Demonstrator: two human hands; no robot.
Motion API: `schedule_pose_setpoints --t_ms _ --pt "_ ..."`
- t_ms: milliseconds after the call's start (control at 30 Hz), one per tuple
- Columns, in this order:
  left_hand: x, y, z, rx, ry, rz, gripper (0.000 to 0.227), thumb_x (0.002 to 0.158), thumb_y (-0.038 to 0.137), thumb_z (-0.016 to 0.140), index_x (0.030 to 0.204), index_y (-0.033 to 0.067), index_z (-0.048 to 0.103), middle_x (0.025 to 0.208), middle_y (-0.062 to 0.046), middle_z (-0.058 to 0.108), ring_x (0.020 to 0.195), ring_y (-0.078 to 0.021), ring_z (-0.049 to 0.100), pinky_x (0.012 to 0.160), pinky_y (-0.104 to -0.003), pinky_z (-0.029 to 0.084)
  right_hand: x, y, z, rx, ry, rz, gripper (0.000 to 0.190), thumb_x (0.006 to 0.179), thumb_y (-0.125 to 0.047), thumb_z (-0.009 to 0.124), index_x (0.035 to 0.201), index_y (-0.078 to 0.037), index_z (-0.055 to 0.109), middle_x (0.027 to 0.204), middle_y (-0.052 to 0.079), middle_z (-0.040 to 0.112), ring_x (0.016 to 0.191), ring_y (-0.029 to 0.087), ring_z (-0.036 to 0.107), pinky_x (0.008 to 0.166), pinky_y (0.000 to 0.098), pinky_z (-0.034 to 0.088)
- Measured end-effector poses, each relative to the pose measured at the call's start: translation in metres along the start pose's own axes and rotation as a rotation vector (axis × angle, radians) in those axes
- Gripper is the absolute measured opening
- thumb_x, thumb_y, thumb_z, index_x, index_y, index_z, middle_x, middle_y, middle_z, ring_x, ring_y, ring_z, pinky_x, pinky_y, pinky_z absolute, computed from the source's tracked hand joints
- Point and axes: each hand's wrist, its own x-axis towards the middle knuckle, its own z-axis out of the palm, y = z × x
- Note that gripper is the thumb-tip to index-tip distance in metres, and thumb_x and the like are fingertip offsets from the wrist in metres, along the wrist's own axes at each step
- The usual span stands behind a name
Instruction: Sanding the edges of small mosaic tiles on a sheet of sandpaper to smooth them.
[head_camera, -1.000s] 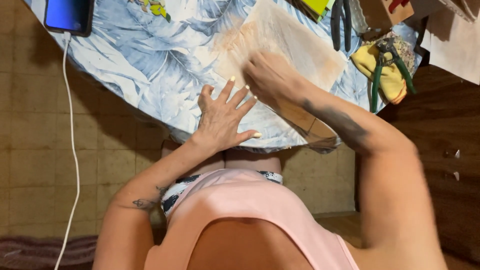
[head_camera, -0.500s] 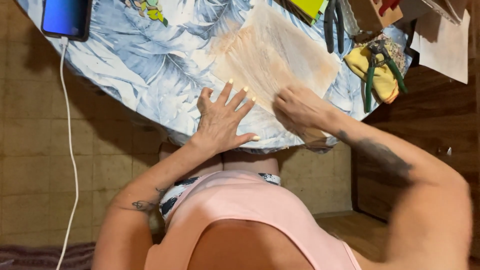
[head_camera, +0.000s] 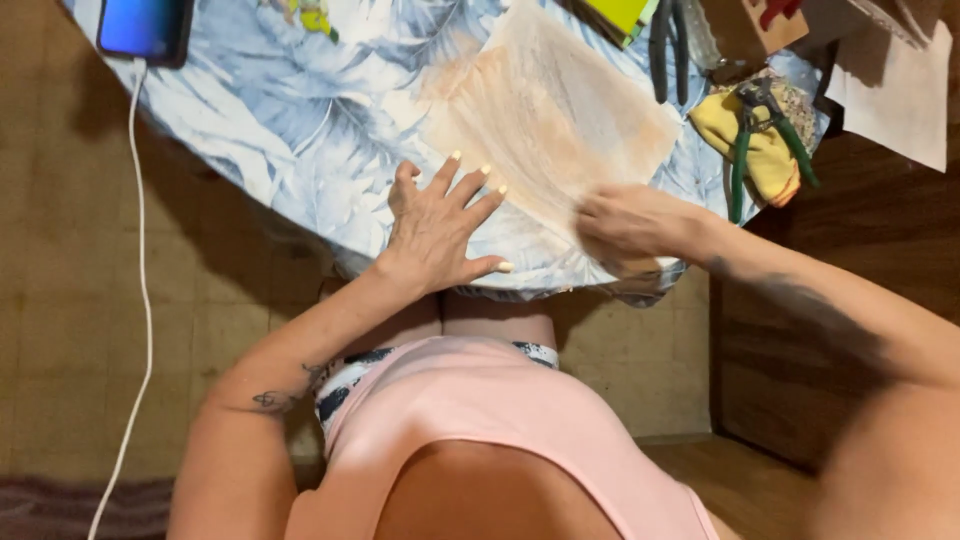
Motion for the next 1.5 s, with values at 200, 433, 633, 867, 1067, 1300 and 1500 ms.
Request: schedule_pose_setpoints --t_ms 200,433,633,867,1067,1300,1500 --pt "0.016 0.008 0.002 -0.125 0.158 -0.029 0.054 0.071 0.041 0.058 0.116 0.0123 0.047 0.104 -0.009 0.053 0.106 -0.0298 0.045 0.081 -0.056 0.014 -0.026 0.003 -0.035 0.244 0.342 0.585 0.006 0.079 -0.010 0.047 0.074 -0.009 0.045 0.069 0.008 0.044 0.064 0.029 0.054 0.057 0.0351 0.043" --pt "0.044 0.033 -0.015 -0.820 0.399 -0.031 0.038 0.075 -0.003 0.049 0.113 -0.0015 0.049 0.105 -0.019 0.056 0.098 -0.0356 0.055 0.084 -0.041 0.041 0.053 -0.029 -0.022 0.808 0.984 0.667 0.013 0.086 -0.011 0.044 0.076 -0.006 0.051 0.066 0.008 0.045 0.061 0.023 0.048 0.061 0.0325 0.041" --pt "0.048 0.030 -0.009 -1.004 0.345 -0.148 0.029 0.080 -0.001 0.049 0.108 0.0006 0.054 0.099 -0.015 0.061 0.093 -0.0301 0.059 0.078 -0.034 0.048 0.068 -0.031 -0.025 0.938 1.048 0.697 0.017 0.088 -0.016 0.044 0.076 -0.007 0.053 0.063 0.004 0.044 0.059 0.017 0.046 0.060 0.0278 0.041" --pt "0.051 0.030 -0.008 -1.032 0.387 -0.177 0.023 0.080 -0.001 0.051 0.102 -0.0005 0.057 0.092 -0.016 0.062 0.087 -0.0304 0.060 0.072 -0.035 0.050 0.069 -0.031 -0.031 0.957 1.067 0.696 0.020 0.089 -0.014 0.042 0.074 -0.005 0.052 0.061 0.008 0.043 0.057 0.018 0.044 0.059 0.0306 0.041" --pt "0.050 0.028 -0.008 -1.010 0.416 -0.193 0.018 0.080 0.001 0.054 0.097 0.0012 0.059 0.085 -0.014 0.064 0.080 -0.0273 0.063 0.067 -0.032 0.051 0.069 -0.032 -0.025 0.941 1.067 0.713 0.021 0.090 -0.015 0.042 0.074 -0.005 0.052 0.060 0.007 0.043 0.057 0.016 0.043 0.058 0.0290 0.041" --pt "0.029 0.016 -0.001 -0.312 0.246 -0.031 0.031 0.076 0.021 0.059 0.106 0.0117 0.056 0.098 -0.010 0.059 0.096 -0.0294 0.055 0.090 -0.046 0.032 0.039 -0.033 0.039 0.534 0.783 0.723 0.013 0.083 -0.014 0.047 0.072 -0.006 0.047 0.063 0.011 0.042 0.060 0.032 0.050 0.054 0.0356 0.042" --pt "0.008 0.002 -0.006 -0.118 0.040 -0.012 0.047 0.074 0.037 0.059 0.113 0.0106 0.055 0.115 -0.013 0.052 0.111 -0.0371 0.041 0.097 -0.053 0.016 0.041 -0.034 0.008 0.078 0.515 0.752 0.010 0.075 -0.012 0.052 0.066 -0.010 0.049 0.060 0.006 0.044 0.058 0.025 0.052 0.053 0.0310 0.043"
